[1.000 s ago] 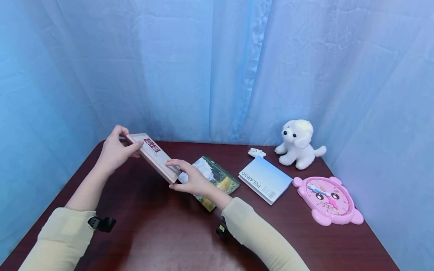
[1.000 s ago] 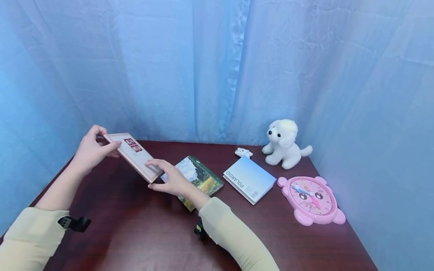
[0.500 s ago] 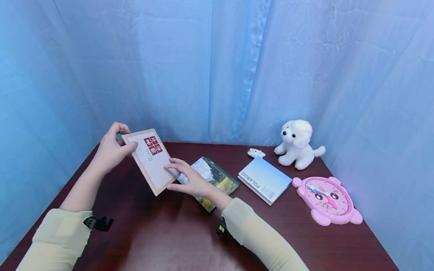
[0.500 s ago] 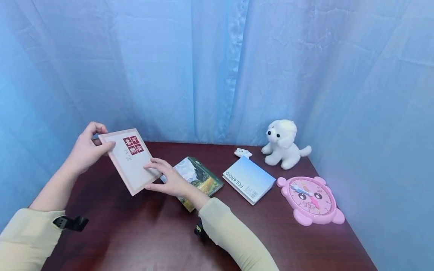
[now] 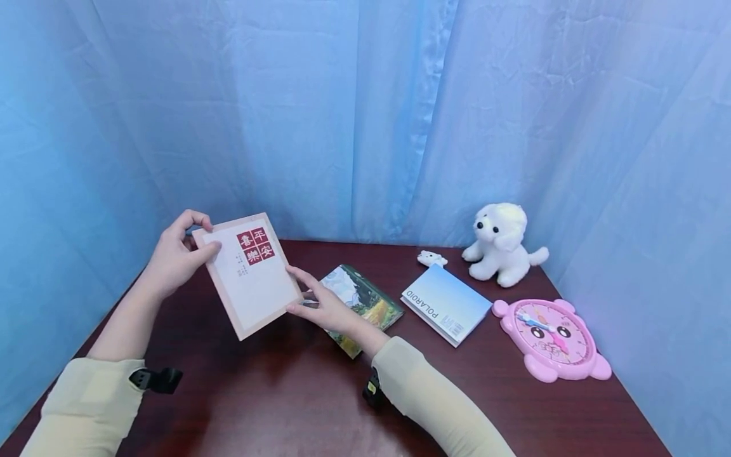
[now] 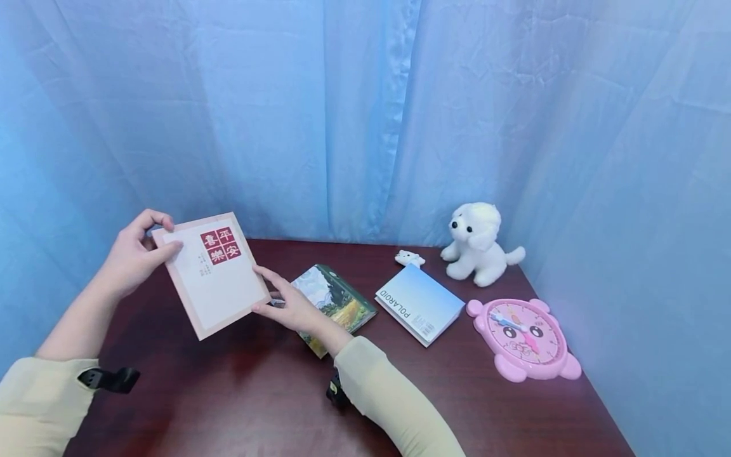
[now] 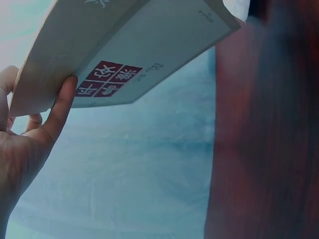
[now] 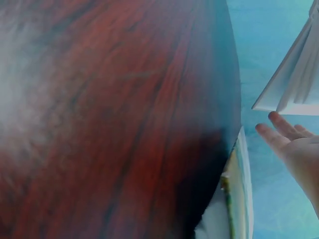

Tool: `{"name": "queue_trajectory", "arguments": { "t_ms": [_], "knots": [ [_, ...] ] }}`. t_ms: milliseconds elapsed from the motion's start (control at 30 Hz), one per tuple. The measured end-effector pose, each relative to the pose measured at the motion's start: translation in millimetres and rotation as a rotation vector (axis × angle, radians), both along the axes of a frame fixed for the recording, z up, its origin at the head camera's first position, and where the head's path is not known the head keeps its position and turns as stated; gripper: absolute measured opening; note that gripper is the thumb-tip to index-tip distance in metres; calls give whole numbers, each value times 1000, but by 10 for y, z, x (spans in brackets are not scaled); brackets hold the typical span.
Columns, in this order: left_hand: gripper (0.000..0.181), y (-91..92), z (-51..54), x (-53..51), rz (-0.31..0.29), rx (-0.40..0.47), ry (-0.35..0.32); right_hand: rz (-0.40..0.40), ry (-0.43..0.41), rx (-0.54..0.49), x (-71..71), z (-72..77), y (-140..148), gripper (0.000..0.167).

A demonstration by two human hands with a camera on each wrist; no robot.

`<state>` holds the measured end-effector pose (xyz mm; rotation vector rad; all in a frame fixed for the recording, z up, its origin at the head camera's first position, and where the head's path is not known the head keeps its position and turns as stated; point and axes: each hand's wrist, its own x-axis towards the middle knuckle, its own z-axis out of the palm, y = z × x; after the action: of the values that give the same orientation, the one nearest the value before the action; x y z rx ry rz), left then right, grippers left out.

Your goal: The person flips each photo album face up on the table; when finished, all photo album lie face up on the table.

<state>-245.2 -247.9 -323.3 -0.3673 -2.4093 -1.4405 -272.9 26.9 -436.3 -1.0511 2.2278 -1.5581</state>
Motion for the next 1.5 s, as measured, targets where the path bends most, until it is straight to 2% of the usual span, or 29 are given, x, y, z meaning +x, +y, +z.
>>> {"name": "queue_trajectory", "arguments": {
  "t_ms": [133, 233, 467, 567, 667, 800, 900, 1000, 1067, 1167, 1200, 1367, 1400, 1500],
  "knots": [
    [26, -38, -60, 1, -10, 6, 12, -5, 33, 8, -10, -26, -9, 70],
    [26, -77, -99, -12, -15, 26, 24, 9, 28, 4, -9, -30, -26, 72],
    [26, -133, -149, -31, -41, 97, 37, 113, -128, -83, 36, 77, -37, 84],
    [25, -143, -159, -28, -56, 134, 47, 147, -170, -104, 44, 101, -32, 86],
    [25, -152, -169, -25, -80, 187, 56, 157, -185, -110, 1, 22, -40, 91],
    [25, -173, -185, -24, -104, 231, 61, 155, -195, -67, -78, -111, -66, 99],
    [25, -193, -204, -31, -120, 256, 68, 149, -191, -51, -101, -150, -86, 100],
    [25, -216, -230, -37, -152, 319, 86, 135, -174, -61, -83, -133, -98, 96],
    [25, -234, -244, -34, -163, 360, 90, 119, -146, -55, -35, -66, -99, 93],
    [24, -264, -262, -27, -141, 370, 80, 93, -68, -25, 64, 92, -105, 87],
    [24, -277, -271, -29, -133, 368, 73, 71, -35, -2, 67, 98, -113, 86],
    [23, -341, -348, -56, -83, 300, 47, -42, 130, 123, -2, -34, -148, 86],
    [23, -355, -367, -63, -75, 281, 41, -55, 159, 152, -29, -88, -153, 85],
    [24, -380, -416, -73, -47, 203, 14, -67, 248, 216, -19, -100, -164, 81]
  ]
}}
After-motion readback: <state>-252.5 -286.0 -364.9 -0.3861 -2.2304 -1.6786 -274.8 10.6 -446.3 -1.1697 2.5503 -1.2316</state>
